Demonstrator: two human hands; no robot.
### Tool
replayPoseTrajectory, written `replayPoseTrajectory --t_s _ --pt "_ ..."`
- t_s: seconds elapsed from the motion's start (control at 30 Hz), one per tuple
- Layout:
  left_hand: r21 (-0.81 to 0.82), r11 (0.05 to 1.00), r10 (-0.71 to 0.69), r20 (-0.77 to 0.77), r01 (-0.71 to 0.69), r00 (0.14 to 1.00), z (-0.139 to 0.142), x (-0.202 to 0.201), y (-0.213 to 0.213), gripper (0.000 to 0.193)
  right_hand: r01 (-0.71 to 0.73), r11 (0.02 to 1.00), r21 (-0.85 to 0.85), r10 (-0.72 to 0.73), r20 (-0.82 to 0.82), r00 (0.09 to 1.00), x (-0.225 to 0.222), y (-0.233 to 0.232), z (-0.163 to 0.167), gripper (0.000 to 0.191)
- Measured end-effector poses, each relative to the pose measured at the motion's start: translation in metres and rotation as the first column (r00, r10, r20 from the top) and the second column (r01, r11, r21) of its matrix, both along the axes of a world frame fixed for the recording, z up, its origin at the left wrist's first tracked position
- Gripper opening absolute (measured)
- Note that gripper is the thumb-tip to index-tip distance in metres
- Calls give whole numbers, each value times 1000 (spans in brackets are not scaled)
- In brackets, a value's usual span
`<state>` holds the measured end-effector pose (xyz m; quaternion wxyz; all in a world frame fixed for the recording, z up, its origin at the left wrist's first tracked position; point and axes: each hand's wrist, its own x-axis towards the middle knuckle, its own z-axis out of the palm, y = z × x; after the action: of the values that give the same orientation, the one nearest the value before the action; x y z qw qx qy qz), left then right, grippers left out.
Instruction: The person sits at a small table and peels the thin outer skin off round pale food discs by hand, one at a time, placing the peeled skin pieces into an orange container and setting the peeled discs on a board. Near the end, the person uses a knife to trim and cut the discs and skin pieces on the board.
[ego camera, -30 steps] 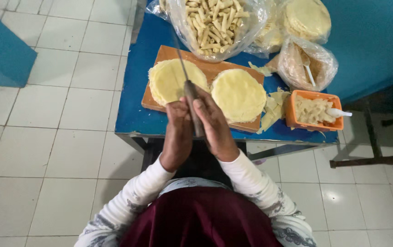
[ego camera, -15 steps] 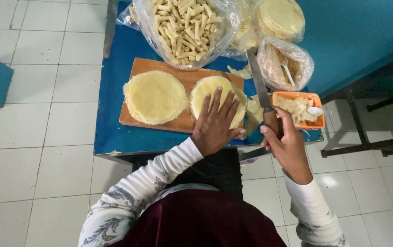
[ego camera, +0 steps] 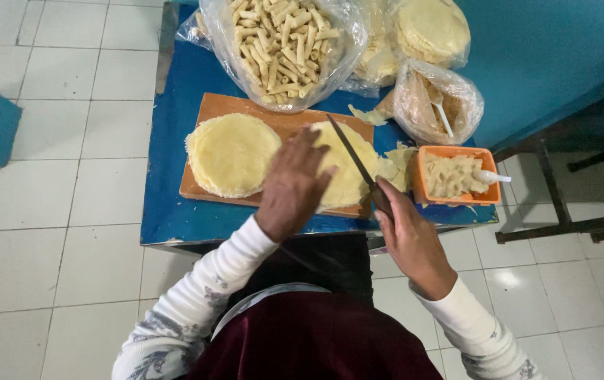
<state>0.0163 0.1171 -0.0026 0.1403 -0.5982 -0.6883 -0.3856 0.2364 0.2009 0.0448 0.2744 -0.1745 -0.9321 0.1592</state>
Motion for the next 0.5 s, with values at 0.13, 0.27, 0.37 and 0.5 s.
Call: replayPoseTrajectory --t_s 0.13,0.27,0.37,0.5 --pt "71 992 97 69 -101 993 18 -48 -28 29 83 997 -8 -78 266 961 -7 -9 -7 60" --pt "36 997 69 145 -75 987 26 -65 -41 36 95 995 17 -96 282 954 -12 -14 -12 60" --pt "0 996 89 141 -90 986 26 -70 -46 37 109 993 40 -116 300 947 -11 -16 -12 60" --pt "-27 995 98 143 -95 985 22 -74 -49 37 108 993 37 -114 295 949 -10 -17 -11 59"
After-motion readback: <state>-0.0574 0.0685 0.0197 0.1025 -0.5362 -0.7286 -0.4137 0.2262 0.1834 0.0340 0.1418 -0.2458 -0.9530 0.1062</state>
